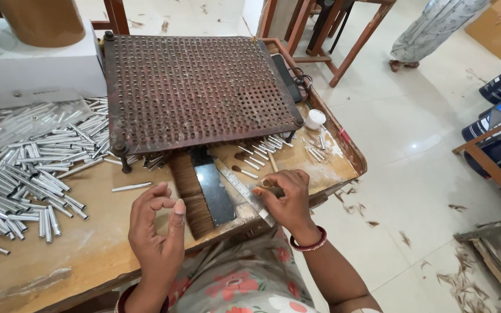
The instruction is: Assembling small components or tubes at a manufacturing workbench.
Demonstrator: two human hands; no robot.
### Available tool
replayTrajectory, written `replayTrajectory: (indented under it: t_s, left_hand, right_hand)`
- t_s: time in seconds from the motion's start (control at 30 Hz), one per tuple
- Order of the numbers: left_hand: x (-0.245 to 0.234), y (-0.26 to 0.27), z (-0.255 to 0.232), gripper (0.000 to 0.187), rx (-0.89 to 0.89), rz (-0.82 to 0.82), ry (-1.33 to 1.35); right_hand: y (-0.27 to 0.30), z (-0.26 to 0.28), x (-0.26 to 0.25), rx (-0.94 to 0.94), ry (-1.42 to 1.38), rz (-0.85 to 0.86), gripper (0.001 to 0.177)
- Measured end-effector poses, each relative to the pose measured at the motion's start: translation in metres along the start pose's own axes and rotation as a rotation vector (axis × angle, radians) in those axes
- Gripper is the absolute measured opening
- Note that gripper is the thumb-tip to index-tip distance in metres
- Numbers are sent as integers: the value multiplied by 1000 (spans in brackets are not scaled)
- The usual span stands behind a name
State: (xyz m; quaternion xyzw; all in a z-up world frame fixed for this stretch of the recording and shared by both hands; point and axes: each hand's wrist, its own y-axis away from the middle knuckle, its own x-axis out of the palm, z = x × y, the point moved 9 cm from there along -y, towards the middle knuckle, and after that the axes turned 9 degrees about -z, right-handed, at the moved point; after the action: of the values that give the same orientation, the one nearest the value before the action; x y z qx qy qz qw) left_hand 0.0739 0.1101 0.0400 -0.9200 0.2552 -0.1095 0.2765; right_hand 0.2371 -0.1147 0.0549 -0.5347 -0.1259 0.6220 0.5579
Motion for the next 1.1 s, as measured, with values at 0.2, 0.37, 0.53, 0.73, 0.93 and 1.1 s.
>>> replayTrajectory:
  t_s: [0.2,0.37,0.53,0.73,0.93,1.1]
  left_hand:
    - [1,1,7,9,-21,-10,-17]
    - [0,2,9,10,-33,-13,-16]
    - [-1,4,8,12,-37,-18,3]
    - [-2,5,9,12,-37,-22,-5]
    - [-1,4,9,12,-44,-9,-9]
    - [0,4,-1,13,17,-15,-26]
  right_hand:
    - [-1,-1,3,1,27,-6,30]
    - [3,-10,12,33,51,58,30]
    - [0,-17,16,99,38,124,31]
    - [-19,1,0,7,26,87,31]
    - [-29,3,3,3,-29,121,14]
    - [-28,-1,4,79,-33,105,14]
